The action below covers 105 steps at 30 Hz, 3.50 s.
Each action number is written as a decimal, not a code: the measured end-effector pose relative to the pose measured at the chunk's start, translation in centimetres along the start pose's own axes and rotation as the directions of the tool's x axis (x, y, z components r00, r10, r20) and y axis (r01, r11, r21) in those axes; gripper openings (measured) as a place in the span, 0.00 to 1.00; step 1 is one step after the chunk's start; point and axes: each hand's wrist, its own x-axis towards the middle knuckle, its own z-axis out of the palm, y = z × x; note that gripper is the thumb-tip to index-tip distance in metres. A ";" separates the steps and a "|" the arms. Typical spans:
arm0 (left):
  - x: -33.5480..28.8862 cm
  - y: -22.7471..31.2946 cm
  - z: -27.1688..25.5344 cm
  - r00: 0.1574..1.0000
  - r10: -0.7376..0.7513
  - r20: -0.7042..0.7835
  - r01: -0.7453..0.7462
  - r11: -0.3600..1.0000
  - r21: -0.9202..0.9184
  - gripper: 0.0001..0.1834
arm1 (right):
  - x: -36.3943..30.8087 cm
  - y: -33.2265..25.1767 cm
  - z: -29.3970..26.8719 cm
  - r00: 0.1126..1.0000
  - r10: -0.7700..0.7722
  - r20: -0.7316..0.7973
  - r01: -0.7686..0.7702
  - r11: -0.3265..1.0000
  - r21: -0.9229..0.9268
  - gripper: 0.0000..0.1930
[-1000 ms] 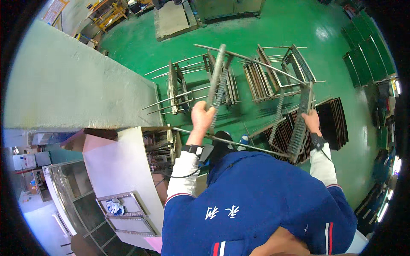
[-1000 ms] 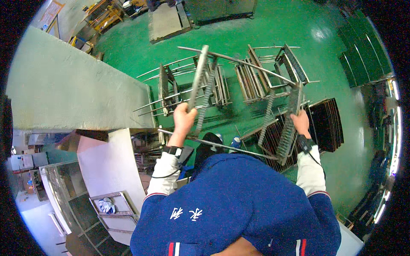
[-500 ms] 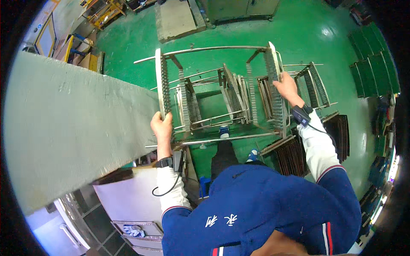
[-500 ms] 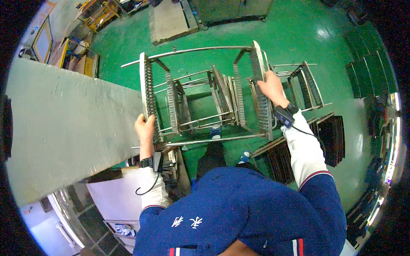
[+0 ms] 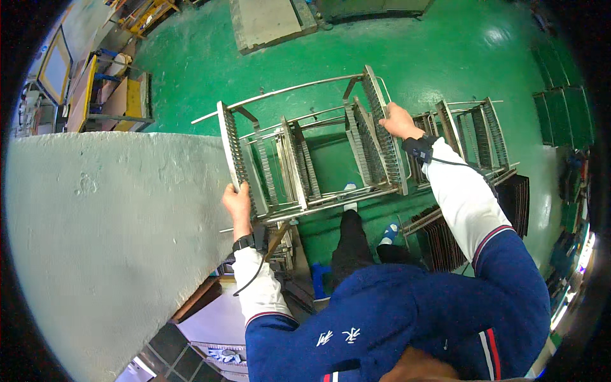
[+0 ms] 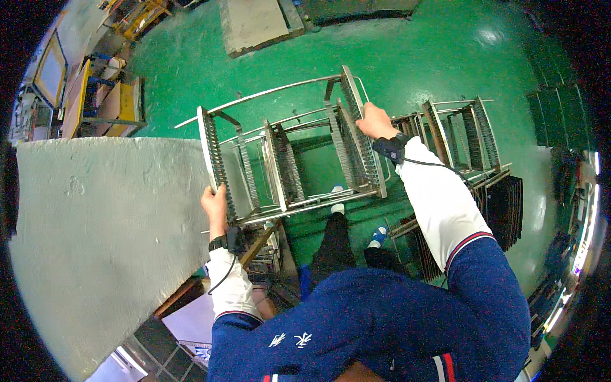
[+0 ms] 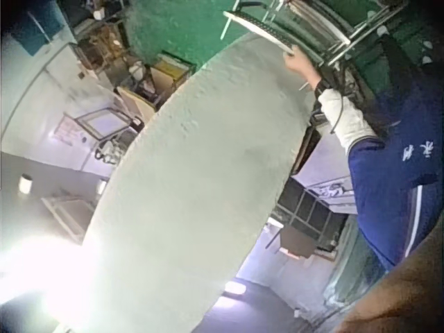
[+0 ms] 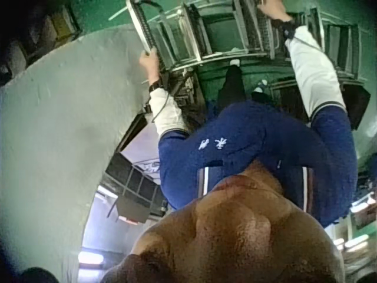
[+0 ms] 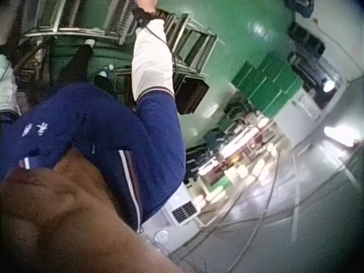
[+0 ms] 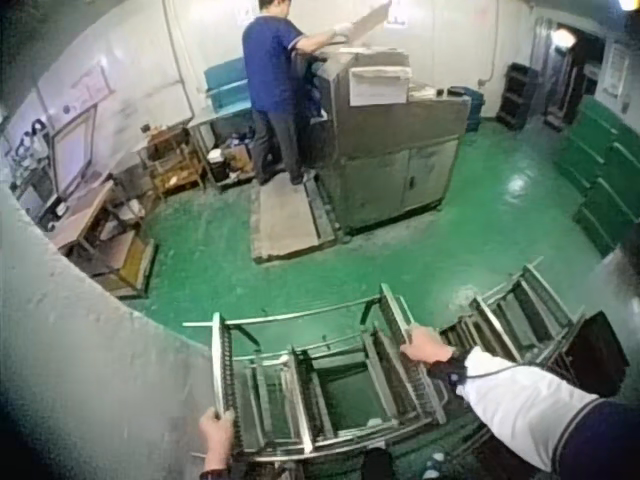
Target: Taking dark sheets from a storage rack and loading them onto a roller conveyor for processing.
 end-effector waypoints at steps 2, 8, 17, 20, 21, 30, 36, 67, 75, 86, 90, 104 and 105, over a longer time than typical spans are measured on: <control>-0.3 -1.7 1.3 0.999 -0.012 0.038 0.011 0.999 0.033 0.15 | 0.8 0.5 1.6 0.999 -0.029 0.017 0.029 0.999 -0.018 0.21; -0.5 -4.7 3.9 0.982 -0.118 0.147 0.095 0.983 0.154 0.13 | 2.7 2.1 5.3 0.997 -0.081 0.000 0.081 0.996 -0.038 0.19; 1.0 -5.5 5.7 0.992 -0.044 0.115 0.028 0.991 0.134 0.19 | -0.3 3.1 3.9 0.983 -0.146 -0.114 0.152 0.987 0.046 0.25; 0.9 -6.3 5.3 0.998 0.068 0.018 -0.070 0.990 0.121 0.20 | -3.1 3.3 2.8 0.950 -0.166 -0.263 0.196 0.977 0.090 0.26; 0.6 -7.0 5.1 0.990 0.139 -0.033 -0.134 0.982 0.133 0.21 | -4.2 3.0 2.3 0.949 -0.133 -0.284 0.185 0.969 0.164 0.24; -5.5 3.6 9.2 0.915 0.393 0.090 -0.400 0.852 0.339 0.17 | -22.2 13.0 6.6 0.982 0.085 -0.171 -0.005 0.907 0.421 0.08; -13.7 9.5 15.9 0.751 0.607 0.262 -0.655 0.737 0.170 0.14 | -38.3 23.5 12.1 0.947 0.257 0.193 -0.311 0.884 0.350 0.10; -68.0 10.1 56.9 0.144 -0.147 0.979 -0.530 0.824 0.202 0.34 | -78.2 62.9 32.9 0.011 0.971 0.239 -0.475 -0.205 0.856 0.36; -68.1 5.3 63.5 0.179 -0.228 0.957 -0.424 0.860 0.284 0.44 | -74.4 72.5 37.5 -0.032 0.953 0.302 -0.413 -0.288 0.864 0.45; -68.3 2.4 70.9 0.111 -0.323 0.940 -0.212 0.916 0.340 0.53 | -70.7 80.6 41.8 -0.054 0.934 0.353 -0.275 -0.354 0.894 0.60; -71.7 1.8 71.5 0.253 -0.343 0.905 -0.128 0.915 0.383 0.46 | -72.4 82.2 44.1 0.049 0.932 0.358 -0.242 -0.337 0.910 0.60; -71.6 3.9 69.3 0.157 -0.338 0.928 -0.088 0.931 0.354 0.29 | -75.8 81.4 53.5 0.153 0.922 0.356 -0.540 -0.224 0.811 0.37; -73.9 5.0 67.8 0.144 -0.333 0.932 -0.092 0.933 0.348 0.28 | -77.1 79.4 55.3 0.216 0.939 0.268 -0.591 -0.093 0.801 0.33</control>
